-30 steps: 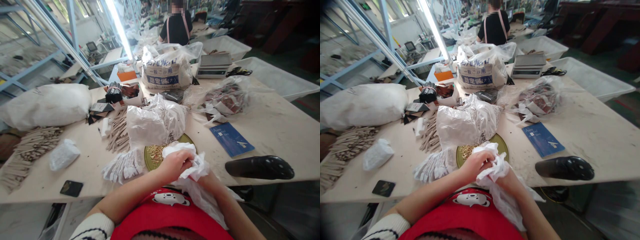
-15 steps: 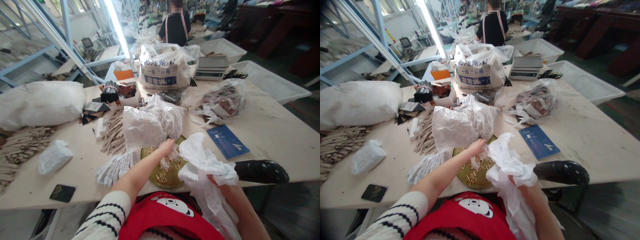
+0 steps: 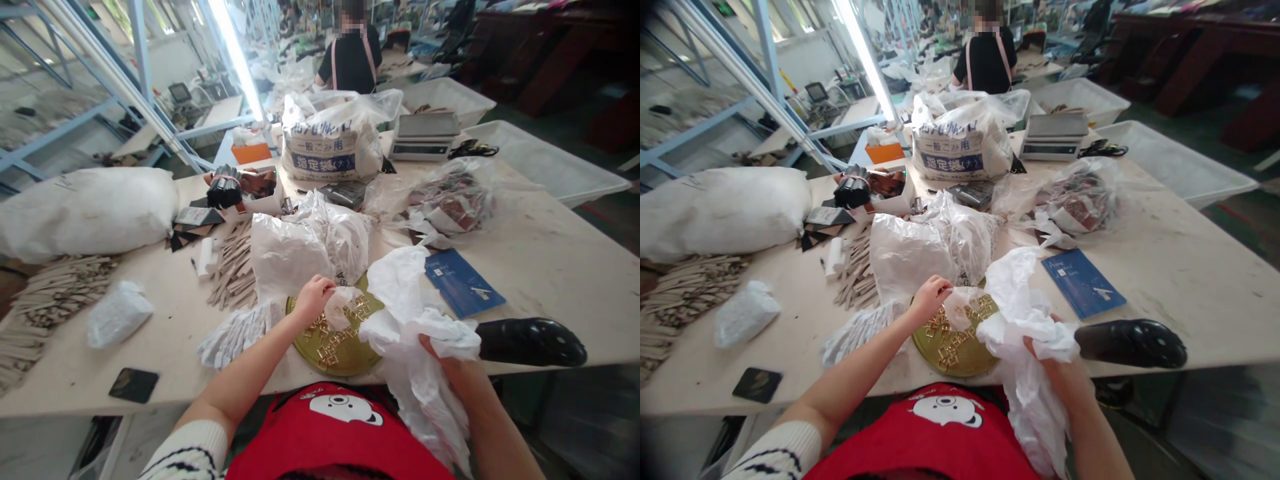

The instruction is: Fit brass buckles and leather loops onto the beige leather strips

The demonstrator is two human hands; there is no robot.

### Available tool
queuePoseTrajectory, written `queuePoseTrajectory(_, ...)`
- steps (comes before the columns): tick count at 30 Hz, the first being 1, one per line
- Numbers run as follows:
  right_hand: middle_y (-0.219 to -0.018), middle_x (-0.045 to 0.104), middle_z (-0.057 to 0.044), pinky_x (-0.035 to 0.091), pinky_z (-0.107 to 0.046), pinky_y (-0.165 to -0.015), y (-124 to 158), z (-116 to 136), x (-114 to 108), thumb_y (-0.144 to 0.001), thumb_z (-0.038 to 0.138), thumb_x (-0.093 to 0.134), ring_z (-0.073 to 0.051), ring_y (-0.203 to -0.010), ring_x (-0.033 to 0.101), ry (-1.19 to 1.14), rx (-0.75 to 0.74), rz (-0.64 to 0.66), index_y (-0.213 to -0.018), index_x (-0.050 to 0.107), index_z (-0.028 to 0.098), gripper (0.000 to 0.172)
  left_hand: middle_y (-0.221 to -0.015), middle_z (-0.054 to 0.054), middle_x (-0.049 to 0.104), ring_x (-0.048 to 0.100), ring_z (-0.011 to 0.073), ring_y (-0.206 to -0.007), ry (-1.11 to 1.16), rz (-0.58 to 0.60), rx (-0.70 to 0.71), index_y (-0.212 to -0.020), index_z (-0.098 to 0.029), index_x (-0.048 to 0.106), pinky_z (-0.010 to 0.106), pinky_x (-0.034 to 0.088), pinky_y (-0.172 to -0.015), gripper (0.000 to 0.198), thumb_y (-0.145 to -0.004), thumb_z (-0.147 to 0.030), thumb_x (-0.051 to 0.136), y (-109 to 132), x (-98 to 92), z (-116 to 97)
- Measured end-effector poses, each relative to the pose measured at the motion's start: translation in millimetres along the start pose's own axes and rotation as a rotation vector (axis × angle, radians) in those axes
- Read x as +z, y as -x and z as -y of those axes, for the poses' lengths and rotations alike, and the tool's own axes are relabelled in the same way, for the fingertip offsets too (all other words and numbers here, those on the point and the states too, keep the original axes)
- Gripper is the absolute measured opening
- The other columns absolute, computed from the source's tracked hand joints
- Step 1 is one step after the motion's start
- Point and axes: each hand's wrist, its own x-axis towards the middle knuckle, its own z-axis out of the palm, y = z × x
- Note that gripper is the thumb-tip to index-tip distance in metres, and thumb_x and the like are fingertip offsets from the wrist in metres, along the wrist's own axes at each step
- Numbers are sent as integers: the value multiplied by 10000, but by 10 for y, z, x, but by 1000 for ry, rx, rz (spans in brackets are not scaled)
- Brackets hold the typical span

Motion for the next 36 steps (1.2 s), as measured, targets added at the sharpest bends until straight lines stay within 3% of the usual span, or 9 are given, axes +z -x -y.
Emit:
queuePoseTrajectory(7,-864,649,-145,419,-515,-865,-104,80,-117,-803,343,387,-320,-926,569,171,-91,46,-826,646,178,308,-780,10,577,543,115,-734,78,-94,30,-781,-180,631,217,420,-694,123,-797,-257,536,44,-120,-132)
queuePoseTrajectory(14,-743,631,-150,466,-468,-717,-25,105,-75,-801,168,358,-295,-732,576,460,-212,-44,-851,654,145,301,-715,14,584,533,118,-696,90,-158,47,-742,-175,637,224,406,-671,194,-815,-310,519,67,-257,-228)
queuePoseTrajectory(20,-653,600,-144,463,-418,-614,-32,189,-128,-791,149,366,-280,-662,555,585,-291,-105,-820,657,123,294,-742,17,573,529,113,-715,123,-197,95,-775,-174,629,217,405,-685,192,-838,-282,484,63,-352,-325)
queuePoseTrajectory(26,-651,596,-149,436,-381,-561,-52,223,-174,-760,117,403,-252,-616,549,653,-311,-63,-838,660,114,268,-741,9,548,516,102,-689,133,-209,125,-786,-173,618,210,400,-667,199,-839,-306,481,65,-402,-350)
queuePoseTrajectory(31,-728,606,-165,458,-391,-599,-95,319,-145,-800,163,371,-264,-687,563,551,-378,-91,-797,653,124,285,-767,17,560,523,113,-730,154,-193,123,-780,-170,609,216,405,-691,188,-839,-289,475,77,-401,-375)
queuePoseTrajectory(36,-771,595,-142,488,-403,-677,-187,524,-111,-819,328,398,-253,-741,571,54,-87,61,-757,600,158,272,-799,31,587,531,130,-767,152,-184,39,-808,-166,597,235,409,-732,194,-847,-281,446,121,-380,-354)
